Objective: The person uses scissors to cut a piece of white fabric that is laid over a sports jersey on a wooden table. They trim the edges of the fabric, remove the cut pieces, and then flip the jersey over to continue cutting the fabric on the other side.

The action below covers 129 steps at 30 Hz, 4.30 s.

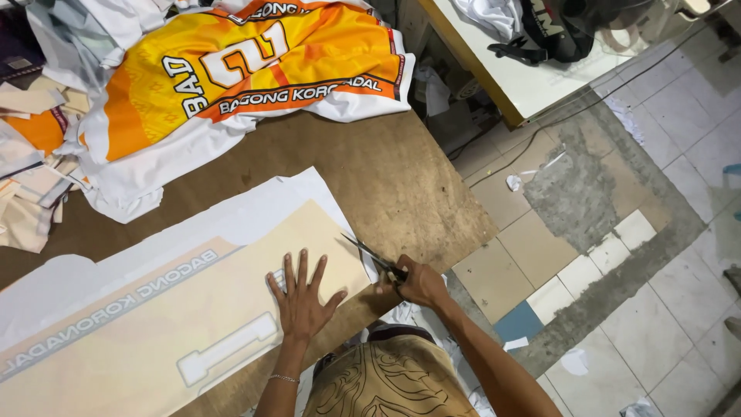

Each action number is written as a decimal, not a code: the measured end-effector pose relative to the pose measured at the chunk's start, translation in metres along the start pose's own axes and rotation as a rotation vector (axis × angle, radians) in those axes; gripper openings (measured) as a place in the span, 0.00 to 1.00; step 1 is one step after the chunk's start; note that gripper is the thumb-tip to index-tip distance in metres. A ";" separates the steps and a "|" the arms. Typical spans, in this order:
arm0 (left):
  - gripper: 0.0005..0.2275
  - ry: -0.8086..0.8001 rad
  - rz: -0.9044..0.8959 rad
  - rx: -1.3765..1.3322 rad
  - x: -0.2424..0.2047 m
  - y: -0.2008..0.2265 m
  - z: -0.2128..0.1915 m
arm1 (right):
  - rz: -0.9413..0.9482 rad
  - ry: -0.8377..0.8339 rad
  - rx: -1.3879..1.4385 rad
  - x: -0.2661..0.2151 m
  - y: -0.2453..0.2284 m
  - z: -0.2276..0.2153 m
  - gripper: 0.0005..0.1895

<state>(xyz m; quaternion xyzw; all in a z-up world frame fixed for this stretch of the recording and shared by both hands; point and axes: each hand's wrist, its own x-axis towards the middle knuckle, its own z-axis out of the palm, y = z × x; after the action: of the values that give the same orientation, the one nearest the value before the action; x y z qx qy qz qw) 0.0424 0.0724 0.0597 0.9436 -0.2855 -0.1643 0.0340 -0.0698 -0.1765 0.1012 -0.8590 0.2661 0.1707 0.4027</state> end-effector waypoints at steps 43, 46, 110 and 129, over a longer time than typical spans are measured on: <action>0.47 0.088 -0.160 -0.078 0.057 0.026 -0.007 | 0.046 -0.207 0.073 0.091 -0.038 -0.008 0.35; 0.50 0.083 -0.184 -0.068 0.058 0.028 -0.010 | 0.099 -0.281 0.106 0.110 -0.047 -0.009 0.44; 0.37 0.144 -0.045 -0.244 0.060 0.016 0.003 | -0.566 -0.804 -0.880 0.284 -0.215 -0.058 0.36; 0.37 0.158 0.007 -0.319 0.049 0.014 -0.003 | -0.589 -0.636 -0.744 0.252 -0.169 0.010 0.34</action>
<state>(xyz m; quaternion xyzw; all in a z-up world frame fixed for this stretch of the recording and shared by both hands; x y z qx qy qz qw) 0.0740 0.0342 0.0502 0.9352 -0.2554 -0.1326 0.2063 0.2316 -0.1592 0.0690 -0.8873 -0.1967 0.3836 0.1638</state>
